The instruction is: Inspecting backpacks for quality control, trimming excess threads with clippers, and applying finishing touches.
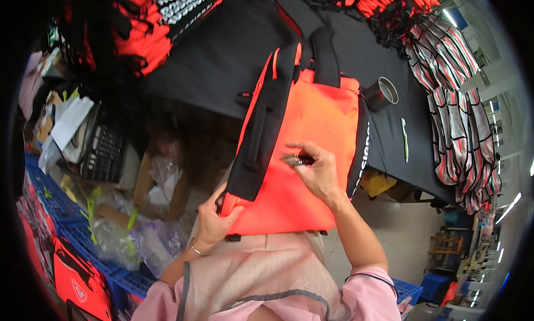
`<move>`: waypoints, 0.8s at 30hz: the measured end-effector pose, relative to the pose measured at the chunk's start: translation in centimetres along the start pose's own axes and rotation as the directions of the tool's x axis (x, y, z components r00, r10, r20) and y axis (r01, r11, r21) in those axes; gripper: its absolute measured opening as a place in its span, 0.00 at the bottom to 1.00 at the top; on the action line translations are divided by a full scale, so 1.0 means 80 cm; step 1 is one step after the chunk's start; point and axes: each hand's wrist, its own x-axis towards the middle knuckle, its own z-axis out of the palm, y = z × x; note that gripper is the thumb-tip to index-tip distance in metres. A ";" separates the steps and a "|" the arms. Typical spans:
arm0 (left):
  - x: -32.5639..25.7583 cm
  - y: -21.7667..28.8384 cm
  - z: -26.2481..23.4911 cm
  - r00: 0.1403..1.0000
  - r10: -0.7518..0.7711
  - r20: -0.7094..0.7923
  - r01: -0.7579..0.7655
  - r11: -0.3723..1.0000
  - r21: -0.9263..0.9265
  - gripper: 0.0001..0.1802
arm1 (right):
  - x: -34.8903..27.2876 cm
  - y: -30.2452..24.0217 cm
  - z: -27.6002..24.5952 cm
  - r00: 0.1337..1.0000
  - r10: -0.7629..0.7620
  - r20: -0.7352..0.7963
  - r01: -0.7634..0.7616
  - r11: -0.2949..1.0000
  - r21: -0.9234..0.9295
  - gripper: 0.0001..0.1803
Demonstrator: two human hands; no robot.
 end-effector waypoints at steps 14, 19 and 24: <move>-0.005 -0.004 -0.015 0.994 0.051 0.093 -0.066 0.982 0.175 0.38 | 0.216 -0.044 -0.025 0.882 -0.149 -0.447 -0.046 0.917 -0.397 0.27; -0.003 0.014 -0.017 0.989 0.095 0.110 -0.116 0.971 0.210 0.37 | 0.210 -0.008 -0.025 0.902 -0.099 -0.420 0.000 0.974 -0.228 0.18; -0.005 0.002 -0.018 0.981 0.135 0.142 -0.167 0.954 0.249 0.37 | 0.190 0.044 -0.038 0.923 -0.051 -0.381 0.115 0.982 0.147 0.14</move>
